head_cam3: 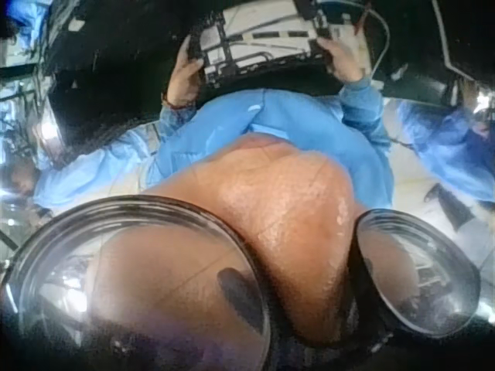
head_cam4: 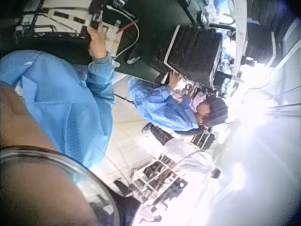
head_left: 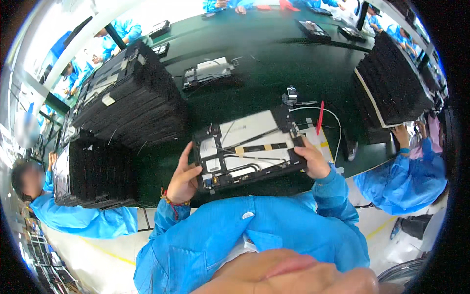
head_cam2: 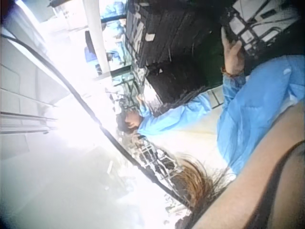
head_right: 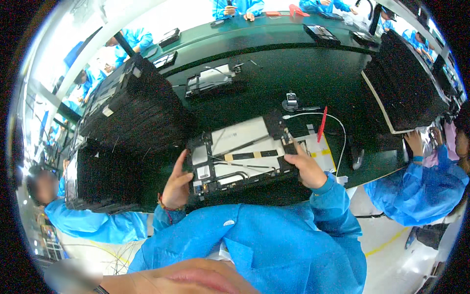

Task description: Testing the functionality and touch response of tablet screens on a production line using specialized software and tools.

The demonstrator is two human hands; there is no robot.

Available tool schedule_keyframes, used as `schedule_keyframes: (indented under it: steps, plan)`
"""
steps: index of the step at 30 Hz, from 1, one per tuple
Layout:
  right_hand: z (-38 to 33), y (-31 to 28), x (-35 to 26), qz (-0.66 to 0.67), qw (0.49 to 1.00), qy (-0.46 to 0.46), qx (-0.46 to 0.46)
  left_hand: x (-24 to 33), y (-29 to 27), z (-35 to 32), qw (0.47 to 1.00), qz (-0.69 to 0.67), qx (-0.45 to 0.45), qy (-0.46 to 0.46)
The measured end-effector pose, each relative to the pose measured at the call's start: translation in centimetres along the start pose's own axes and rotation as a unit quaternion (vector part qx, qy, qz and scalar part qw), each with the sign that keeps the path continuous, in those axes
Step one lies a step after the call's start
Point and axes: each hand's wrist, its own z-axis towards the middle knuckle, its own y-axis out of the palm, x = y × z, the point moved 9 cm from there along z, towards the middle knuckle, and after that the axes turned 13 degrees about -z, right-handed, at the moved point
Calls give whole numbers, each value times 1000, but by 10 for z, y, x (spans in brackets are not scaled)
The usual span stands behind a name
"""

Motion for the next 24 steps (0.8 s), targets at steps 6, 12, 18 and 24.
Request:
schedule_keyframes:
  steps: [6,12,18,24]
  plan:
    - [-10,-4,2,-150,979,-134,42,-33,-47,5,982,141,83,-90]
    - [-10,2,19,62,996,-67,23,-17,-59,5,914,395,90,-32]
    - [-19,-5,21,243,969,-7,33,26,21,-7,690,689,52,213]
    - [-14,-7,21,268,963,7,-13,6,102,-35,530,687,-278,412]
